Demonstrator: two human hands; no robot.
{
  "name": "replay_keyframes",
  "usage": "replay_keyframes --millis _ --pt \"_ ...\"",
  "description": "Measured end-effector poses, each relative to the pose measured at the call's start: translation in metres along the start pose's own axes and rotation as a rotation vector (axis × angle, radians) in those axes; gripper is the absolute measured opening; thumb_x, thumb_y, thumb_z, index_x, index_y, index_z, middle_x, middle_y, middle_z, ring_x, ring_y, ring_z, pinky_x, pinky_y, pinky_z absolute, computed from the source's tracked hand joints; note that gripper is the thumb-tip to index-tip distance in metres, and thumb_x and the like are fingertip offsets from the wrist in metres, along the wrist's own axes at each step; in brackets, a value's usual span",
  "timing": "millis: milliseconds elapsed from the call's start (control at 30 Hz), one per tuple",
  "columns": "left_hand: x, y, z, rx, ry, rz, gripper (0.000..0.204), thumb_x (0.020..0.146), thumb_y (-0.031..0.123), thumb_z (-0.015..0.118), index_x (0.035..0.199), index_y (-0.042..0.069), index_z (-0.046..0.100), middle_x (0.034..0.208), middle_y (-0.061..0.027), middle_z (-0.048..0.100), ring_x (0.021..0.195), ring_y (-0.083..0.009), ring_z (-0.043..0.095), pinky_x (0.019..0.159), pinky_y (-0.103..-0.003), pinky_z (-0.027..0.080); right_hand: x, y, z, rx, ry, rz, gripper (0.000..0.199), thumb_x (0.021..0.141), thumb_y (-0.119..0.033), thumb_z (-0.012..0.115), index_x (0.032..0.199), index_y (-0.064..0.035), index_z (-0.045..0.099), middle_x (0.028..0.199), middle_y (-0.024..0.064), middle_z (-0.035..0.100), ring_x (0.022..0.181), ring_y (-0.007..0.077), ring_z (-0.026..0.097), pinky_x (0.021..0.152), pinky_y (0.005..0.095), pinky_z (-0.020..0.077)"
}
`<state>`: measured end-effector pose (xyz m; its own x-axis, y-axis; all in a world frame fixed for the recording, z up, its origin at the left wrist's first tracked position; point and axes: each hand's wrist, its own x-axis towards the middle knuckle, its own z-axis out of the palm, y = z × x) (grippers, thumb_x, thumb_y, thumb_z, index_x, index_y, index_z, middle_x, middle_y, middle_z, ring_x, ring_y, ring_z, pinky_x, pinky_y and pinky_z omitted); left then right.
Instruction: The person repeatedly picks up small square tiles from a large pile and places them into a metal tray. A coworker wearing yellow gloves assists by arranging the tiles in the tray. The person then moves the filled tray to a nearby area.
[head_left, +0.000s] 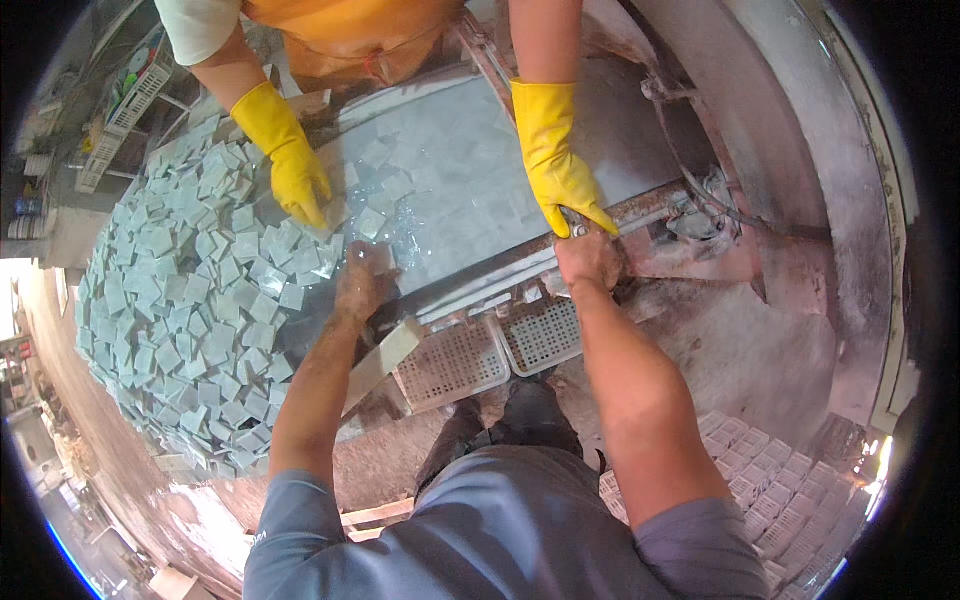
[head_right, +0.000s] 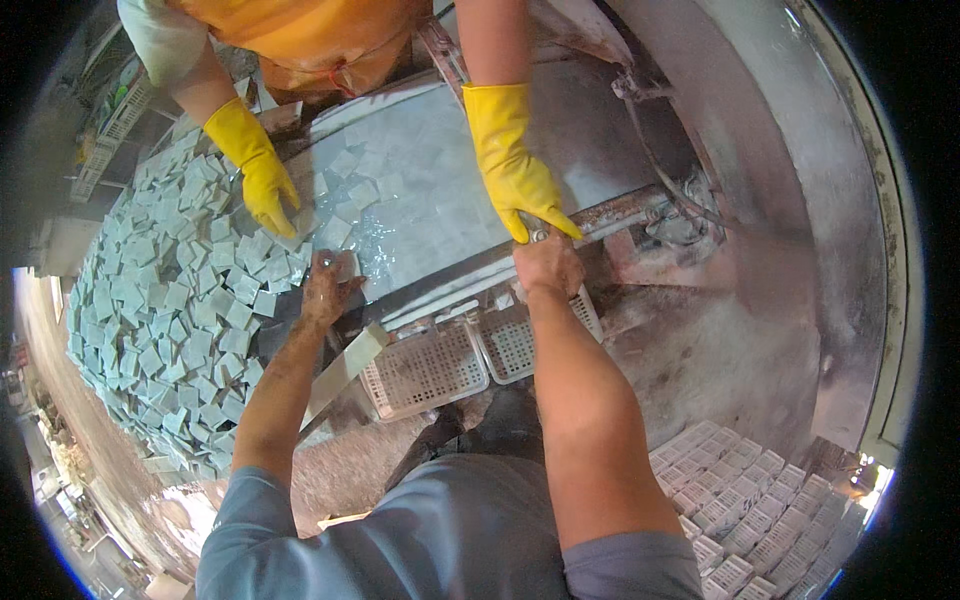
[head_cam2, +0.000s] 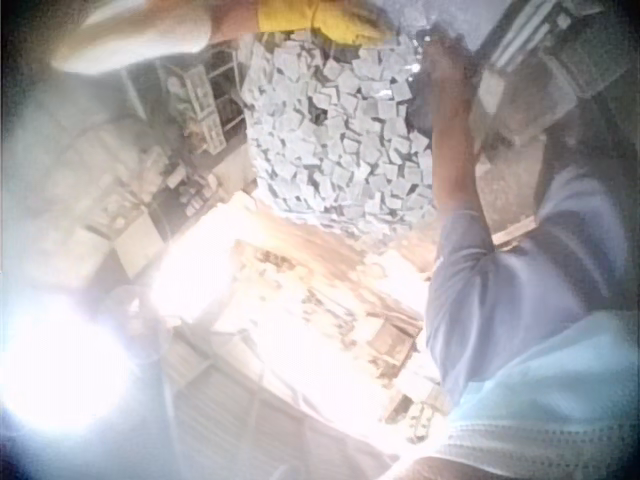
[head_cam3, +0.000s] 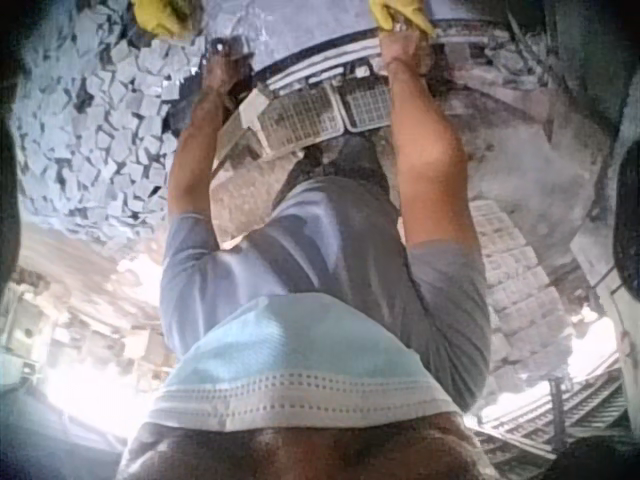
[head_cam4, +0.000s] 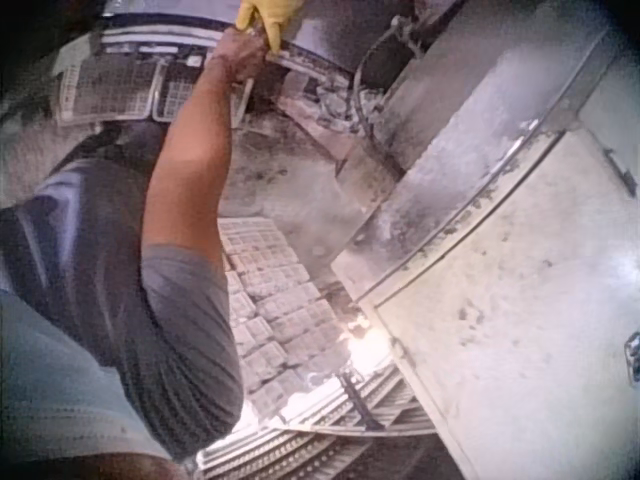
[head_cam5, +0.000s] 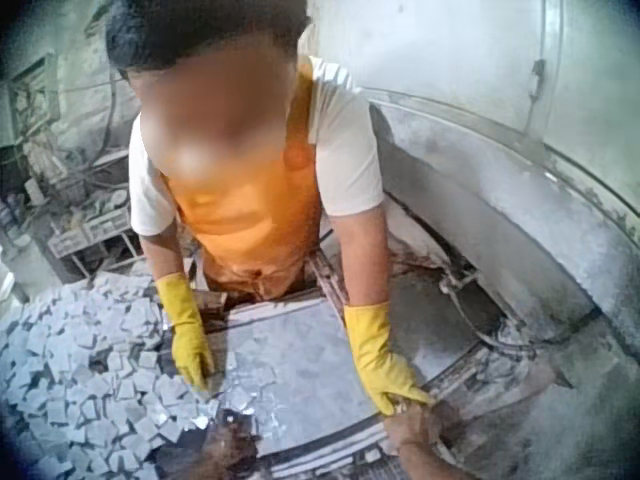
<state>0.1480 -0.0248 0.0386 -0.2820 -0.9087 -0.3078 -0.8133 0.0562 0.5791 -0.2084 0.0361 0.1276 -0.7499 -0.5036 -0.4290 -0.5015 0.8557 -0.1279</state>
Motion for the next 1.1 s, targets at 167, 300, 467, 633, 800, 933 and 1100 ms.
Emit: replay_keyframes --millis 167,300,467,633,800,933,1100 --pt "0.003 0.000 0.029 -0.066 0.062 0.089 0.049 0.096 0.020 0.070 0.138 -0.001 0.056 0.149 -0.0264 0.048 0.135 -0.0418 0.050 0.110 -0.047 0.049 -0.005 -0.002 0.000 -0.017 -0.002 -0.009 0.067 0.086 -0.040 0.070 0.145 -0.0112 0.054 0.129 0.0208 0.070 0.116 0.0375 0.071 0.098 0.0479 0.0561" --pt "0.004 0.012 0.032 0.241 0.043 0.139 0.048 0.097 0.014 0.065 0.143 0.002 0.055 0.153 -0.0270 0.046 0.141 -0.0432 0.046 0.119 -0.047 0.040 -0.009 0.001 0.002 0.028 0.075 -0.033 0.065 0.087 -0.040 0.070 0.144 -0.0111 0.055 0.125 0.0208 0.072 0.115 0.0378 0.071 0.097 0.0485 0.0563" --pt "0.013 -0.031 0.045 -0.487 0.174 -0.008 0.033 0.085 0.003 0.073 0.117 0.004 0.069 0.122 -0.0207 0.059 0.116 -0.0387 0.059 0.100 -0.045 0.053 -0.006 -0.005 0.002 0.029 0.020 -0.035 0.062 0.088 -0.040 0.069 0.142 -0.0116 0.057 0.124 0.0217 0.072 0.116 0.0396 0.069 0.097 0.0499 0.0560" --pt "0.009 0.028 0.034 0.371 0.046 0.224 0.024 0.089 0.007 0.072 0.112 0.008 0.072 0.121 -0.0152 0.064 0.118 -0.0344 0.059 0.099 -0.043 0.053 0.002 0.007 0.014 0.063 0.144 -0.062 0.065 0.086 -0.042 0.074 0.142 -0.0121 0.058 0.125 0.0235 0.070 0.115 0.0423 0.068 0.097 0.0505 0.0552" --pt "0.033 -0.005 0.006 0.175 0.223 0.230 0.044 0.089 0.016 0.076 0.130 0.004 0.063 0.137 -0.0199 0.056 0.123 -0.0404 0.057 0.105 -0.047 0.050 -0.012 -0.005 -0.002 0.074 0.059 -0.028 0.068 0.084 -0.044 0.078 0.142 -0.0126 0.059 0.128 0.0243 0.068 0.116 0.0427 0.067 0.097 0.0512 0.0542" --pt "0.059 0.020 -0.019 0.212 0.174 0.123 0.059 0.086 0.020 0.080 0.138 0.003 0.059 0.139 -0.0220 0.054 0.127 -0.0436 0.052 0.112 -0.049 0.044 -0.008 -0.004 0.001 0.020 0.102 -0.068 0.060 0.085 -0.033 0.070 0.140 -0.0124 0.059 0.129 0.0224 0.069 0.114 0.0404 0.069 0.097 0.0500 0.0558" --pt "0.067 0.027 -0.003 0.069 -0.026 0.162 0.062 0.087 0.025 0.082 0.140 0.001 0.060 0.143 -0.0214 0.052 0.137 -0.0402 0.046 0.117 -0.046 0.041 -0.004 0.003 0.009 -0.035 0.133 -0.070 0.065 0.085 -0.039 0.070 0.144 -0.0130 0.057 0.123 0.0226 0.071 0.110 0.0420 0.071 0.095 0.0507 0.0556"
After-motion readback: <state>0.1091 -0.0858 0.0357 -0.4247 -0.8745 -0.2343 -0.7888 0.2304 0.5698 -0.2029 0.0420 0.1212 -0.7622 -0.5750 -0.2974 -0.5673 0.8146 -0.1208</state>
